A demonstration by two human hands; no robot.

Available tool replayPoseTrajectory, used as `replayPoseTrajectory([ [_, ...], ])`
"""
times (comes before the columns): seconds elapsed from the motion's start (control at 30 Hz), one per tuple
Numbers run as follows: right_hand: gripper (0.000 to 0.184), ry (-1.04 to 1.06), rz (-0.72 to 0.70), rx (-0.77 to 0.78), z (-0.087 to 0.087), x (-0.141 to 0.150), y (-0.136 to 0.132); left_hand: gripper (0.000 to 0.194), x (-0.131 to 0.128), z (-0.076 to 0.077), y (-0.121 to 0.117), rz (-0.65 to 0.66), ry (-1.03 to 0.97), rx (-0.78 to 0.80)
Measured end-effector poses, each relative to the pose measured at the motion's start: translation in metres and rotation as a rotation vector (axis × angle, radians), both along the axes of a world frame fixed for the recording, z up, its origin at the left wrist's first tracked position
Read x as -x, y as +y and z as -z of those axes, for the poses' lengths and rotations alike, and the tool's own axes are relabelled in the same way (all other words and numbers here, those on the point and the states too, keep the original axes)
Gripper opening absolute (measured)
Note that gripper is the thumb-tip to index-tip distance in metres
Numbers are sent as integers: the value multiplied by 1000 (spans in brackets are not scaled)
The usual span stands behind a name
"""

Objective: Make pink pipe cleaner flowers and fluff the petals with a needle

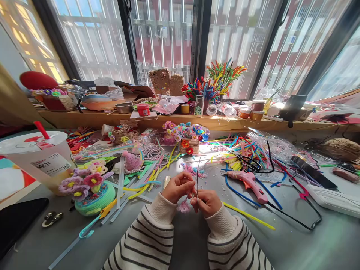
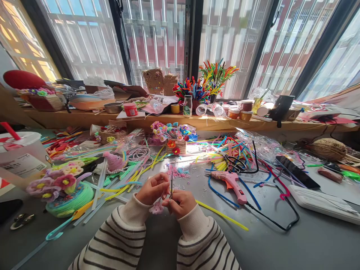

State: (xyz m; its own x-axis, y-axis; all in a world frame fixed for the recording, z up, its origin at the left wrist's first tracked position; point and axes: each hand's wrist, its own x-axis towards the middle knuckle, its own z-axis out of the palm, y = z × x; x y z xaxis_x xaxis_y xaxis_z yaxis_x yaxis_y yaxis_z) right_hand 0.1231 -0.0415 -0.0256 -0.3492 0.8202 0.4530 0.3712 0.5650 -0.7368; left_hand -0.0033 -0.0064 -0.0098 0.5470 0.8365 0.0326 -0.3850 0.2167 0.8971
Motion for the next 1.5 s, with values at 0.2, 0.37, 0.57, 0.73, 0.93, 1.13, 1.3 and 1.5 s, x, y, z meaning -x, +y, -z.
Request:
replayPoseTrajectory([
  [0.2, 61, 6, 45, -19, 3, 1, 0, 22, -1, -2, 0, -25, -1, 7],
  [0.37, 61, 13, 99, 5, 3, 1, 1, 21, -1, -4, -1, -62, 58, -12],
  [0.57, 63, 26, 124, 34, 2, 3, -1, 19, 0, -1, 1, -116, 77, -7],
  [0.73, 61, -75, 98, 52, 0, 4, -5, 17, 1, -1, 2, -113, 69, -7],
  [0.93, 62, -156, 65, 81, 4, 5, -7, 23, 3, -6, 1, -223, 67, -96],
  [1.13, 64, -160, 38, 18, 4, 5, -9, 29, 5, -9, -1, -165, 125, -117],
  [1.3, 62, -140, 38, 5, 3, 5, -8, 30, 5, -9, -1, -100, 125, -97],
  [1.5, 57, -91, 58, 18, 0, 4, -5, 28, 5, -8, 0, -86, 111, -93],
])
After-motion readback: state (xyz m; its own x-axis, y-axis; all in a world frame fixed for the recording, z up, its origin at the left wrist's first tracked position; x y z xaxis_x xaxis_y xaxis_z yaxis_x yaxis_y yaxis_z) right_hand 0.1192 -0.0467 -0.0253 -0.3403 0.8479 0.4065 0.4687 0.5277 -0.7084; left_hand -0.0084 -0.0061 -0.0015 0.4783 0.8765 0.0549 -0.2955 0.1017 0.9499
